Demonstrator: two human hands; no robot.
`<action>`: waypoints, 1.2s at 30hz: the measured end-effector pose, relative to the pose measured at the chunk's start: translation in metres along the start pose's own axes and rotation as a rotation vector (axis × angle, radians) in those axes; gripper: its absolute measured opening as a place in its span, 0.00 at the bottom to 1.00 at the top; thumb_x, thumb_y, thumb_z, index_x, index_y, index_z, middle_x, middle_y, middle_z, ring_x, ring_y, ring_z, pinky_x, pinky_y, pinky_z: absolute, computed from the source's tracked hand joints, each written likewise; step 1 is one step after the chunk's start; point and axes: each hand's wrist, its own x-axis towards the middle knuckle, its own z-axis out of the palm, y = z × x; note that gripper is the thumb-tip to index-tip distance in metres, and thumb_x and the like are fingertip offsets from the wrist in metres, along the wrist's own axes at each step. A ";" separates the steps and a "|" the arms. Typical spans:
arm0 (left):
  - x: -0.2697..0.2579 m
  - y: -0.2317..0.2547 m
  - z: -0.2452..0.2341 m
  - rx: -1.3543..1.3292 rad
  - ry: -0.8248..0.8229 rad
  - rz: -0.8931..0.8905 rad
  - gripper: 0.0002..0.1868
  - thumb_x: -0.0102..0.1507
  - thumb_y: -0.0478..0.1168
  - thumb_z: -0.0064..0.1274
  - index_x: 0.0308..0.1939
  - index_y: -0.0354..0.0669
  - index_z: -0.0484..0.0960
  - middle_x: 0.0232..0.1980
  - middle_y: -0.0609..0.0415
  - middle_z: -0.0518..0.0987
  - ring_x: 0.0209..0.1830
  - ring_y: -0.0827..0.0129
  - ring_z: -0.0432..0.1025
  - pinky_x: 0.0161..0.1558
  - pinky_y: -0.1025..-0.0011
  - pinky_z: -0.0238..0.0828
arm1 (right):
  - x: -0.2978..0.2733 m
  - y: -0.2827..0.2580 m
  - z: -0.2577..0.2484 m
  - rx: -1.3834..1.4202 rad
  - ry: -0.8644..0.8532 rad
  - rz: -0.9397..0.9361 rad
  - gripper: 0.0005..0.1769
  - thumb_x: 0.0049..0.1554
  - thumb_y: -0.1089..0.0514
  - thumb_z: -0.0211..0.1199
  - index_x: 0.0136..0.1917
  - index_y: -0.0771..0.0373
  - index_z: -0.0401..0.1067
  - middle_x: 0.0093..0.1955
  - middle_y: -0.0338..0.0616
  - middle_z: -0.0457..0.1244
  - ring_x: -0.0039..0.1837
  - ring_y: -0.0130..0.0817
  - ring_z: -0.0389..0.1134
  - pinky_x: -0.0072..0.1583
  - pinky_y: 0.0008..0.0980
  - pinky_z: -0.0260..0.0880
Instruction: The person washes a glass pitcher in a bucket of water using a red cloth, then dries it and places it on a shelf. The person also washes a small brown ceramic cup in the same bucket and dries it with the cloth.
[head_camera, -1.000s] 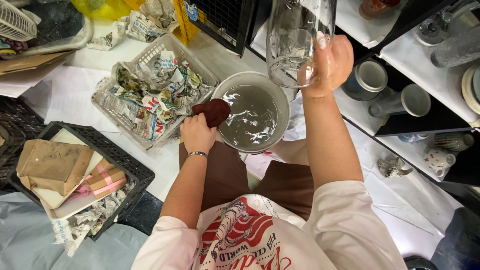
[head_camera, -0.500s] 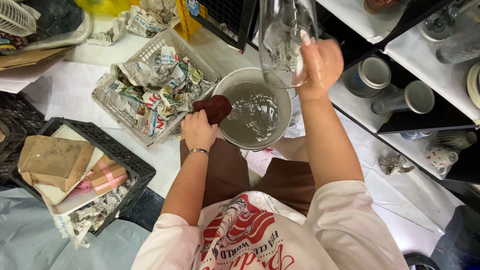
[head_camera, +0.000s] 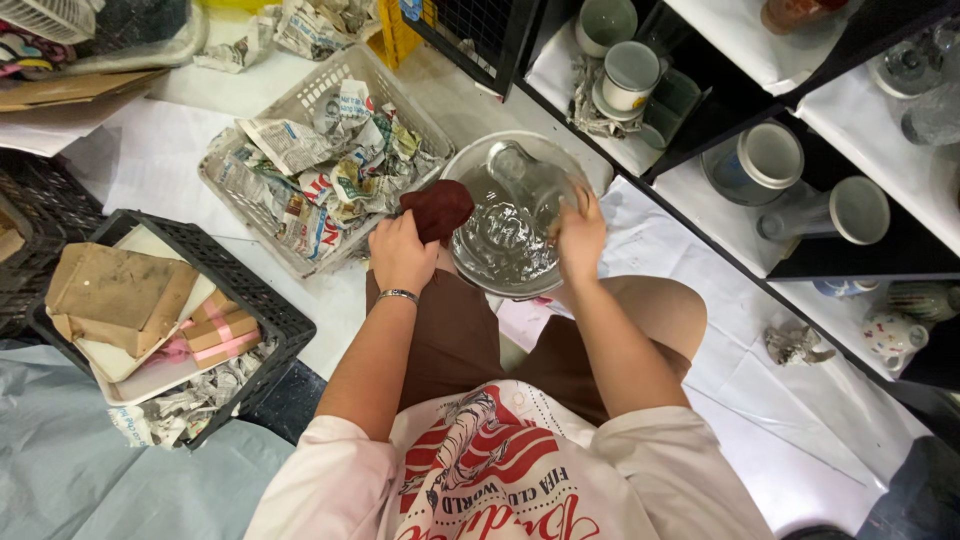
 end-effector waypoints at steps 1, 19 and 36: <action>0.002 -0.001 0.001 0.005 -0.004 -0.008 0.29 0.54 0.46 0.61 0.56 0.34 0.80 0.50 0.49 0.82 0.54 0.52 0.70 0.58 0.55 0.62 | -0.004 0.005 -0.002 -0.003 -0.011 -0.043 0.28 0.61 0.69 0.47 0.75 0.68 0.60 0.60 0.29 0.67 0.29 0.26 0.60 0.32 0.26 0.59; -0.005 0.022 -0.018 -0.264 -0.173 -0.115 0.33 0.67 0.60 0.56 0.26 0.29 0.79 0.28 0.34 0.78 0.33 0.41 0.74 0.42 0.51 0.70 | -0.050 -0.051 -0.014 -0.205 -0.122 0.177 0.23 0.62 0.64 0.54 0.70 0.60 0.69 0.51 0.21 0.68 0.30 0.23 0.58 0.33 0.24 0.56; 0.020 0.019 -0.126 -0.109 -0.280 -0.033 0.32 0.52 0.52 0.67 0.54 0.41 0.76 0.39 0.39 0.84 0.37 0.41 0.77 0.36 0.48 0.72 | -0.078 -0.032 -0.047 -0.101 -0.045 0.130 0.28 0.61 0.68 0.47 0.75 0.62 0.62 0.38 0.39 0.64 0.29 0.22 0.57 0.32 0.23 0.56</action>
